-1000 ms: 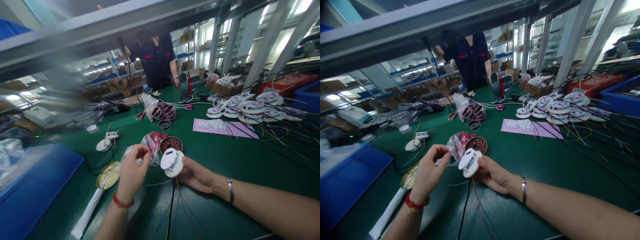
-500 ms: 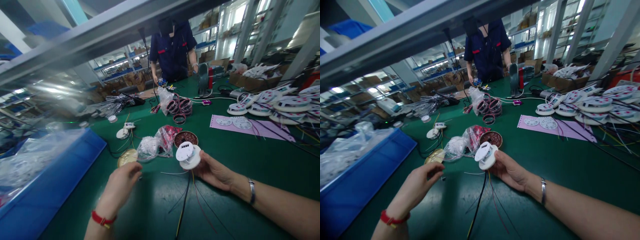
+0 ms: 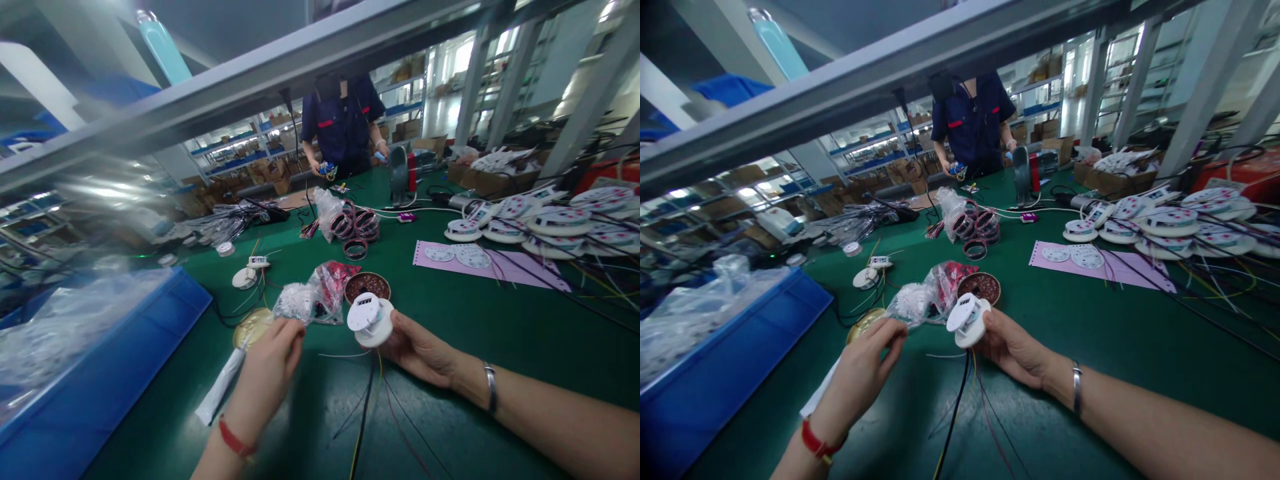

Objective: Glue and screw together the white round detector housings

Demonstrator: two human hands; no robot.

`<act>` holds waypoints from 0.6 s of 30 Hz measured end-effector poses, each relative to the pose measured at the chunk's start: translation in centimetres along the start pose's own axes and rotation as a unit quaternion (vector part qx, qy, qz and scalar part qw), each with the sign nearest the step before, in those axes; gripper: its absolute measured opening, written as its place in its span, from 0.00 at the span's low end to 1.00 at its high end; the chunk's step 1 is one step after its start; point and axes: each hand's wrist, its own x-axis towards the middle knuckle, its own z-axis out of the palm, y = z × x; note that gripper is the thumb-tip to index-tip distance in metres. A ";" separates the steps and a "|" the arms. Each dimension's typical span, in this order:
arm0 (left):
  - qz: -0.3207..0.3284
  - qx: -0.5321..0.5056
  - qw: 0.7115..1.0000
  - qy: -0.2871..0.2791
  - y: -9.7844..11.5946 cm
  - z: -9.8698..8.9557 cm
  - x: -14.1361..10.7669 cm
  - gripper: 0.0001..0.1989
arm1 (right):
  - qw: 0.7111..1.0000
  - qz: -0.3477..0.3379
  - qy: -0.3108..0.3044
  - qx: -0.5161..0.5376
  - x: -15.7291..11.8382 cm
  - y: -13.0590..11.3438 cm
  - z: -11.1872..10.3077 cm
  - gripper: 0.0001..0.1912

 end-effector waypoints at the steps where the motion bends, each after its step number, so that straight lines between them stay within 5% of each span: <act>1: 0.018 -0.020 0.999 0.025 0.9 -0.4 0.8 0.06 | 1.000 -0.003 -0.001 0.002 0.0 0.0 0.0 0.29; 6: 0.110 -0.154 0.977 0.103 5.0 -0.9 4.3 0.03 | 1.000 -0.020 -0.014 -0.006 -0.1 0.1 0.0 0.25; 11: 0.100 -0.279 0.933 0.203 5.9 1.8 4.8 0.03 | 0.997 -0.069 0.013 -0.041 -0.2 0.1 0.4 0.25; 14: 0.126 -0.261 0.921 0.259 5.5 3.6 3.9 0.09 | 0.993 -0.097 0.044 -0.055 -0.4 0.1 1.0 0.25; 18: 0.193 -0.104 0.912 0.346 5.1 4.9 2.6 0.12 | 0.991 -0.106 0.061 -0.059 -0.7 0.2 1.7 0.23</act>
